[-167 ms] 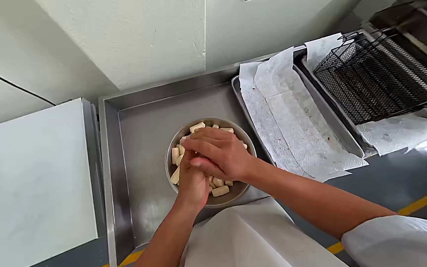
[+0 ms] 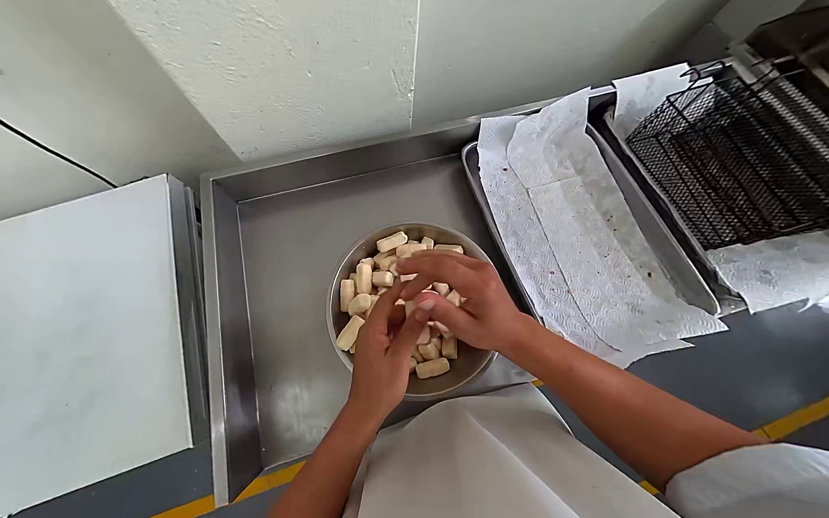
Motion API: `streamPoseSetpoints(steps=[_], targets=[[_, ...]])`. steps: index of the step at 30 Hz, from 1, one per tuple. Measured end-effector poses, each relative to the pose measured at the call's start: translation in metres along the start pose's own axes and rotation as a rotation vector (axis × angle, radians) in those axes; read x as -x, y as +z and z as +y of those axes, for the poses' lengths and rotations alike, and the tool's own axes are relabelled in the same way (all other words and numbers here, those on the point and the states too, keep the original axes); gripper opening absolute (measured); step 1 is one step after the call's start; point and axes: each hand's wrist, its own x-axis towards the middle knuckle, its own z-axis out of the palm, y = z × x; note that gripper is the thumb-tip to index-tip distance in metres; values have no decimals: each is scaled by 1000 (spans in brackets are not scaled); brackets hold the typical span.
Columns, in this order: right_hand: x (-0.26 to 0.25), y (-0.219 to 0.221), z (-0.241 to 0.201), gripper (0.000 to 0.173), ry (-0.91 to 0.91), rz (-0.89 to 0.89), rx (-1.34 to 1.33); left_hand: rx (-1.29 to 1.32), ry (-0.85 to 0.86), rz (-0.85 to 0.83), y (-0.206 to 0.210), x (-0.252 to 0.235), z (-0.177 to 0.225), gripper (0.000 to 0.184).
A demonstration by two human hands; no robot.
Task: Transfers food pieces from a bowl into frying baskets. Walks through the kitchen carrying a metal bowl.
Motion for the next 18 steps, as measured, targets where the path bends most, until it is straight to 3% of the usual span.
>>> streamPoseSetpoints(steps=[3,5,8,10,13,16,18], targets=[[49,-4,24,35,216,-270,258,-458,-44,-93,-23,15,-37,34],[85,4,42,39,291,-471,460,-679,-128,-194,-29,22,-47,37],[113,12,56,37,292,-508,553,-784,-129,-191,-25,23,-48,46],[102,4,45,35,445,-395,361,-593,-98,-106,-20,16,-43,49],[63,-5,-4,41,700,-223,-169,-34,-126,4,-2,-2,-29,71],[42,16,-40,72,585,-185,-364,228,-20,30,33,-12,-14,84],[25,20,-33,85,412,80,-265,240,101,-87,55,-9,1,83]])
